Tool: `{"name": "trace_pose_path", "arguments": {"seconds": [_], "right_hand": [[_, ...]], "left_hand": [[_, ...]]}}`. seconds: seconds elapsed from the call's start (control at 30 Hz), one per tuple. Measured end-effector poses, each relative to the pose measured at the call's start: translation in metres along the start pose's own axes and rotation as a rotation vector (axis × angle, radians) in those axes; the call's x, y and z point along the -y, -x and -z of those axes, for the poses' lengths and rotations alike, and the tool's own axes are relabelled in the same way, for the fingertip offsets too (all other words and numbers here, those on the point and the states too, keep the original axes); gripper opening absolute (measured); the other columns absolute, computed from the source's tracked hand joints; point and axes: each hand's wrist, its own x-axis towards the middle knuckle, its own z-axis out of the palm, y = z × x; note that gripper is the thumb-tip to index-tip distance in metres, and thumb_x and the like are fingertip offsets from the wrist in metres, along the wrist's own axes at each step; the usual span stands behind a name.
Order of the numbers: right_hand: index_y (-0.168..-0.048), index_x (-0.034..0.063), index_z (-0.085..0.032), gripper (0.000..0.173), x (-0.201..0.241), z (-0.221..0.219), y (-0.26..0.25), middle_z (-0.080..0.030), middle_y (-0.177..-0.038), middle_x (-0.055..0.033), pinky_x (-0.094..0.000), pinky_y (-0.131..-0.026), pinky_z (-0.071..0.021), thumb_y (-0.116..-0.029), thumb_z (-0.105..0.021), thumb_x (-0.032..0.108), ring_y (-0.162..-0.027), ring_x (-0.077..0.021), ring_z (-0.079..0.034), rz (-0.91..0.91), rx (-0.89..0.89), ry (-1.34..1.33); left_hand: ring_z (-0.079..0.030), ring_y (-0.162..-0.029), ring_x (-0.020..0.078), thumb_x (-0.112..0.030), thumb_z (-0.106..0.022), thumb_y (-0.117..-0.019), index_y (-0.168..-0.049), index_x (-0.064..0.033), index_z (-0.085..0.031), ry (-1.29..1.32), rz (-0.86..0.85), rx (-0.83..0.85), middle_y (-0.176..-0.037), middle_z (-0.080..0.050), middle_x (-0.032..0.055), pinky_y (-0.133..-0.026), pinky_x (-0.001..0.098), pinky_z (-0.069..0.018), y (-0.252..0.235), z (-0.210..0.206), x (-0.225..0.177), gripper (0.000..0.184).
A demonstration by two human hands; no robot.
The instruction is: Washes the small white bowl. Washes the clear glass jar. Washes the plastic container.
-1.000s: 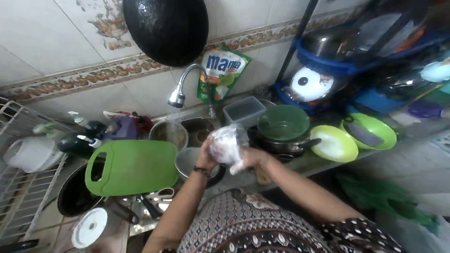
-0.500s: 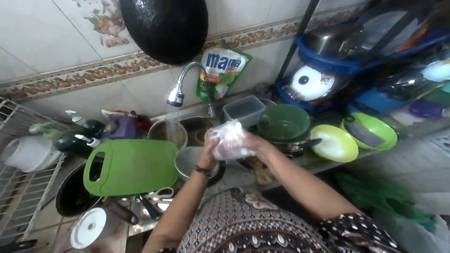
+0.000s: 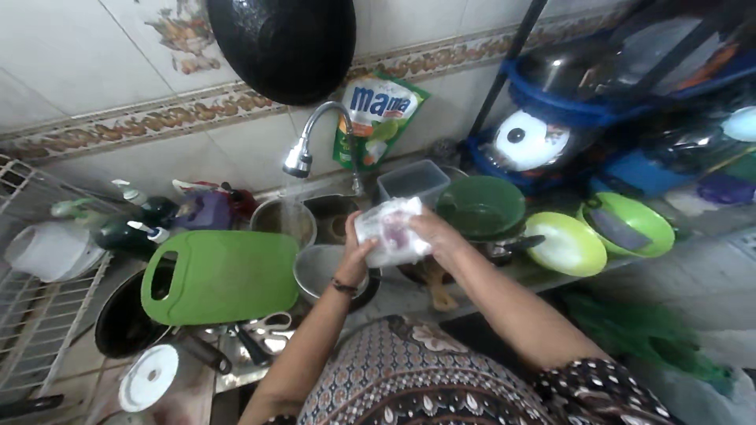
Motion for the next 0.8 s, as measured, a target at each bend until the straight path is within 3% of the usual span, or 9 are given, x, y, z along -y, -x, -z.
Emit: {"name": "trace_pose_path", "arguments": {"seconds": [0.07,0.13,0.2,0.3,0.4,0.47,0.6,0.7,0.8], "right_hand": [[-0.121,0.0057,-0.059,0.034,-0.005,0.007,0.002,-0.069,-0.090,-0.0001,-0.0238,-0.069,-0.0575,-0.0891,-0.068,0.002,-0.076,-0.0056,-0.065,0.024,0.207,0.026],[-0.107,0.0056,-0.061,0.035,-0.010,0.010,0.001,-0.067,-0.087,0.0071,-0.0177,-0.075,-0.0551,-0.0731,-0.070,-0.001,-0.080,0.0021,-0.063,0.101,0.465,0.190],[-0.105,0.0048,-0.061,0.034,-0.016,0.010,-0.001,-0.066,-0.088,0.0078,-0.0173,-0.078,-0.0540,-0.0732,-0.071,-0.001,-0.082,0.0033,-0.062,0.108,0.526,0.265],[-0.109,0.0014,-0.062,0.030,-0.017,0.004,0.001,-0.067,-0.087,0.0019,-0.0226,-0.073,-0.0564,-0.0811,-0.066,-0.009,-0.078,-0.0031,-0.064,0.099,0.304,0.132],[-0.120,-0.0013,-0.062,0.039,-0.008,0.000,0.000,-0.071,-0.093,-0.0071,-0.0288,-0.073,-0.0594,-0.0825,-0.067,-0.012,-0.079,-0.0118,-0.068,0.071,0.123,-0.005],[-0.123,0.0027,-0.060,0.039,0.000,-0.004,-0.002,-0.071,-0.089,-0.0067,-0.0290,-0.064,-0.0589,-0.0861,-0.069,-0.007,-0.072,-0.0124,-0.067,0.039,-0.008,-0.072],[-0.131,0.0046,-0.056,0.050,-0.008,0.005,-0.010,-0.070,-0.101,-0.0062,-0.0314,-0.076,-0.0598,-0.0853,-0.073,-0.002,-0.086,-0.0128,-0.068,0.073,0.146,-0.051],[-0.112,0.0034,-0.062,0.042,-0.015,0.011,-0.008,-0.070,-0.094,0.0033,-0.0226,-0.082,-0.0573,-0.0731,-0.074,-0.005,-0.089,-0.0020,-0.067,0.116,0.414,0.195],[-0.111,0.0016,-0.063,0.031,-0.016,0.007,-0.003,-0.069,-0.092,0.0021,-0.0216,-0.080,-0.0566,-0.0808,-0.069,-0.006,-0.084,-0.0013,-0.066,0.056,0.396,0.284]], "left_hand": [[-0.069,-0.095,0.0151,-0.046,-0.078,-0.0723,-0.152,-0.0157,-0.027,0.090,0.052,-0.031,-0.115,-0.066,0.0064,-0.083,0.0358,-0.0597,0.001,-0.004,-0.003,0.099],[-0.069,-0.086,0.0137,-0.035,-0.063,-0.0862,-0.136,-0.0114,-0.044,0.240,0.146,-0.097,-0.099,-0.069,0.0050,-0.075,0.0342,-0.0598,0.003,-0.012,-0.012,0.058],[-0.068,-0.087,0.0180,-0.033,-0.051,-0.0973,-0.135,-0.0087,-0.046,0.335,0.252,-0.126,-0.099,-0.068,0.0088,-0.076,0.0376,-0.0593,0.004,-0.014,-0.020,0.045],[-0.069,-0.091,0.0185,-0.032,-0.043,-0.1042,-0.142,-0.0118,-0.041,0.278,0.260,-0.101,-0.105,-0.068,0.0095,-0.079,0.0373,-0.0595,0.004,-0.011,-0.017,0.043],[-0.067,-0.102,0.0153,-0.042,-0.078,-0.0742,-0.159,-0.0199,-0.013,0.074,0.099,0.014,-0.125,-0.064,0.0078,-0.088,0.0362,-0.0584,-0.002,0.000,-0.005,0.109],[-0.066,-0.106,0.0139,-0.052,-0.085,-0.0629,-0.158,-0.0197,-0.011,0.010,0.021,0.025,-0.131,-0.061,0.0064,-0.091,0.0358,-0.0580,-0.004,0.002,-0.002,0.125],[-0.067,-0.101,0.0166,-0.041,-0.073,-0.0764,-0.154,-0.0177,-0.023,0.130,0.081,-0.055,-0.121,-0.064,0.0080,-0.086,0.0374,-0.0582,-0.004,-0.004,-0.006,0.095],[-0.069,-0.088,0.0227,-0.038,-0.044,-0.1006,-0.131,-0.0112,-0.050,0.275,0.311,-0.142,-0.100,-0.069,0.0106,-0.072,0.0416,-0.0599,0.000,-0.014,-0.026,0.041],[-0.069,-0.086,0.0288,-0.049,-0.032,-0.1065,-0.123,-0.0115,-0.059,0.203,0.538,-0.173,-0.099,-0.070,0.0139,-0.068,0.0466,-0.0584,-0.003,-0.015,-0.034,0.050]]}}
